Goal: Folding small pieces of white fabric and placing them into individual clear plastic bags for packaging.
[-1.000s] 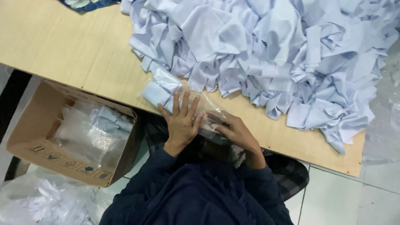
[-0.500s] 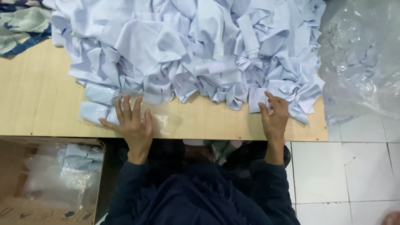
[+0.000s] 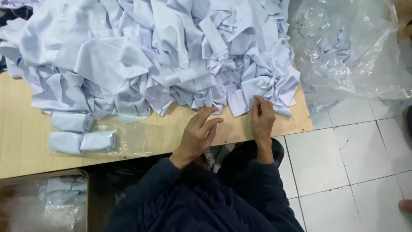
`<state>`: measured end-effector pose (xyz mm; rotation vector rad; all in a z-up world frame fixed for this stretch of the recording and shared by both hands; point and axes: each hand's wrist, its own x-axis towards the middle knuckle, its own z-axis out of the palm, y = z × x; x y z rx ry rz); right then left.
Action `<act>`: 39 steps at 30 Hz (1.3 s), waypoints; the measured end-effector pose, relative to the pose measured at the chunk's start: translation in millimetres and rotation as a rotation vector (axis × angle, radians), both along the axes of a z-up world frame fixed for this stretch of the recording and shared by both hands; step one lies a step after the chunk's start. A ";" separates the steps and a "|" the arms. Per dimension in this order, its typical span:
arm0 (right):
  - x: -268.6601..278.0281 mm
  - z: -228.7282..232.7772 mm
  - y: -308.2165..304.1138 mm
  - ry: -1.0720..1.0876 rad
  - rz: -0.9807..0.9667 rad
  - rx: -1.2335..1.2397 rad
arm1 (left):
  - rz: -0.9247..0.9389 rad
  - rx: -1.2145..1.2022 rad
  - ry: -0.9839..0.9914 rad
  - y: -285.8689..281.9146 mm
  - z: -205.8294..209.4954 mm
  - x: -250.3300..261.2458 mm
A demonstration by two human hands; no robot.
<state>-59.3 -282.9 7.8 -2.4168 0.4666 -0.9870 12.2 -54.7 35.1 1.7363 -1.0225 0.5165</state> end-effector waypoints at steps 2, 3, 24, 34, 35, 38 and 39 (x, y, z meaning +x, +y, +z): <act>5.4 4.5 -2.5 0.076 -0.046 -0.050 | -0.031 0.053 0.030 -19.9 -8.4 8.1; 5.8 5.9 -2.6 0.162 -0.086 -0.093 | -0.058 0.114 0.070 -28.8 -13.1 9.9; -7.6 -0.3 37.3 -0.207 0.243 0.930 | -0.383 0.055 0.755 -47.2 -33.2 20.9; -25.7 -21.4 -2.1 -0.438 0.126 1.284 | -0.449 -0.220 0.940 -43.1 -49.4 38.5; -26.1 -15.8 -1.2 -0.423 0.107 1.237 | -0.456 -0.244 0.972 -42.6 -49.5 40.4; -28.8 4.3 2.7 -0.383 0.129 1.179 | -0.455 -0.227 0.984 -37.8 -46.5 41.2; -30.1 11.5 4.3 -0.357 0.173 1.167 | -0.446 -0.188 0.962 -35.5 -45.0 40.5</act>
